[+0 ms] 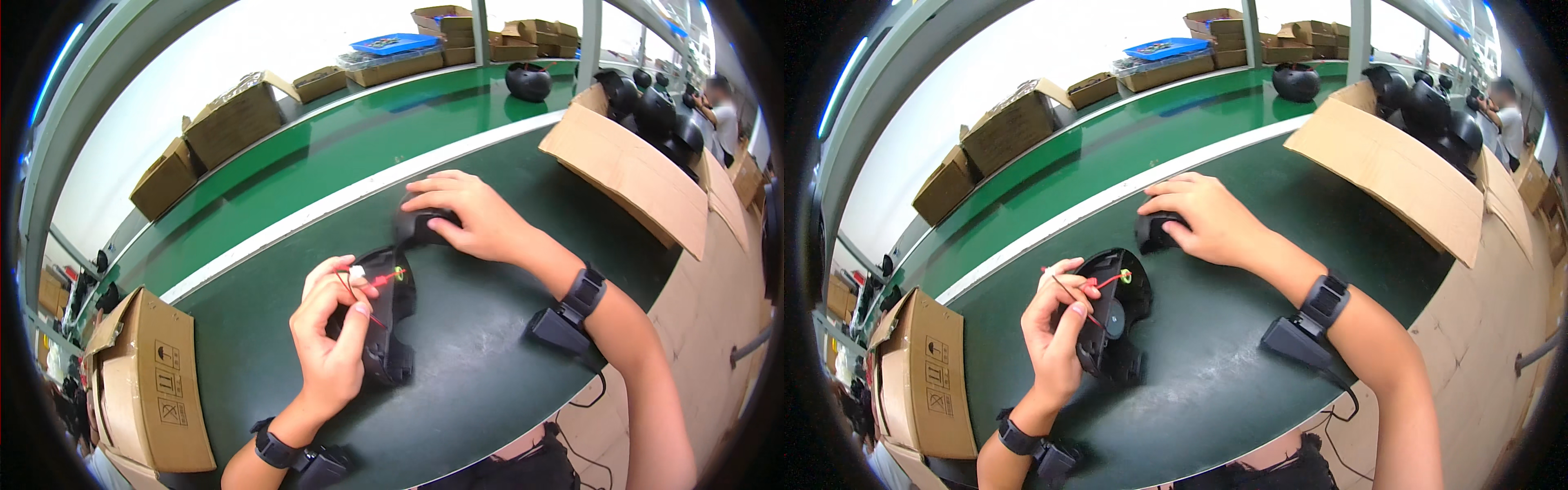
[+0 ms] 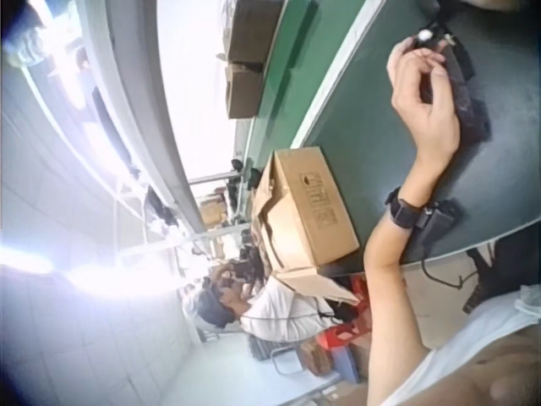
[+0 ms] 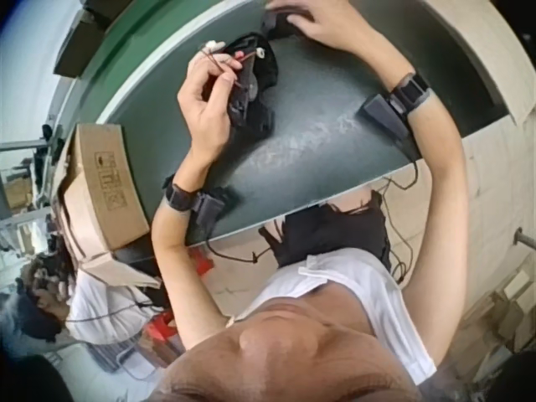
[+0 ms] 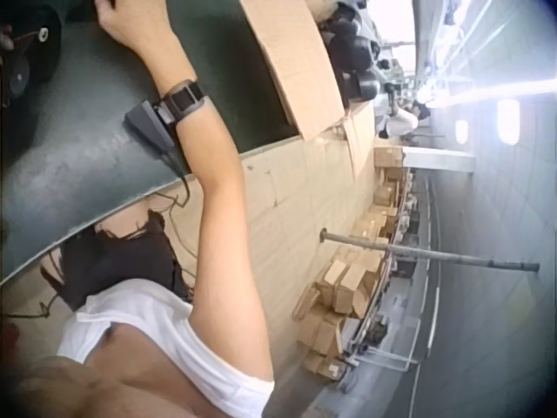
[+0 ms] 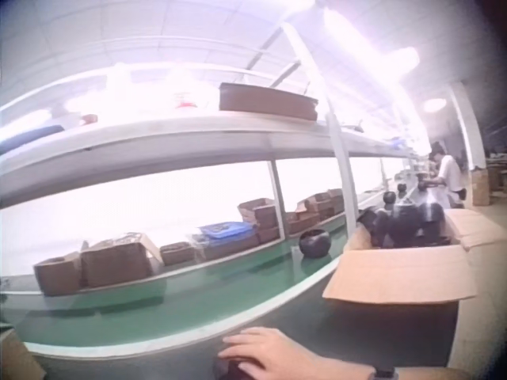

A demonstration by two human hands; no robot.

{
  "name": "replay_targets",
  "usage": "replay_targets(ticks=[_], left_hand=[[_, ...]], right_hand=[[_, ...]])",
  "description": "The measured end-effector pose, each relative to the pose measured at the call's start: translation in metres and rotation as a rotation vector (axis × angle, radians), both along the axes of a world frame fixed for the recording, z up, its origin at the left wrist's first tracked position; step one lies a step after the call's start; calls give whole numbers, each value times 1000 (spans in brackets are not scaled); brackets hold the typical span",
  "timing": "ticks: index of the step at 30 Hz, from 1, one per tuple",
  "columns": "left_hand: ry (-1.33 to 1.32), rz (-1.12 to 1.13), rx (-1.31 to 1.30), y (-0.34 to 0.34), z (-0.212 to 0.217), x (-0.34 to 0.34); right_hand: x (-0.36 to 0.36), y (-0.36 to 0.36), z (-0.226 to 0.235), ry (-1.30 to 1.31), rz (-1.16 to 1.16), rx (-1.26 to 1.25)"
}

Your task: The recorder is assembling two halves of a black circular plastic housing, ensuring wires are correctly routed and the pieces snap together.

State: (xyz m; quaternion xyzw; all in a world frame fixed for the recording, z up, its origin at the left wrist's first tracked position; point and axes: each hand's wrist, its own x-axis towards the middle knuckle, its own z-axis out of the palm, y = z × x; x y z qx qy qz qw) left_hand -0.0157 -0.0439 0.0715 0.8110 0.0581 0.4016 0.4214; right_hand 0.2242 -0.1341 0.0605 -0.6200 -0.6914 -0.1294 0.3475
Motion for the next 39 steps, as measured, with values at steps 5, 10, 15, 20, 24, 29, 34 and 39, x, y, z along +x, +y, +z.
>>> replay_targets(ticks=[5, 10, 15, 20, 24, 29, 34, 39], left_hand=[[-131, 147, 100, 32, -13, 3], [-66, 145, 121, 20, -10, 2], [-58, 149, 99, 20, -11, 1], [-164, 171, 62, 21, -14, 8], [-183, 156, 53, 22, -16, 8], [-65, 85, 79, 21, -15, 2], [-52, 67, 64, 21, -13, 3], [-36, 54, 51, 21, -11, 4]], right_hand=[[-17, -1, 11, 593, -44, 71], [-54, -10, 28, 385, -97, -19], [-54, -21, 49, 343, -222, -225], [-41, -25, 50, 518, -248, -251], [-42, -24, 47, 568, -288, -281], [-51, -11, 19, 489, -205, -324], [-72, -9, 7, 569, -124, -272], [-68, 9, -17, 731, 294, 15]])
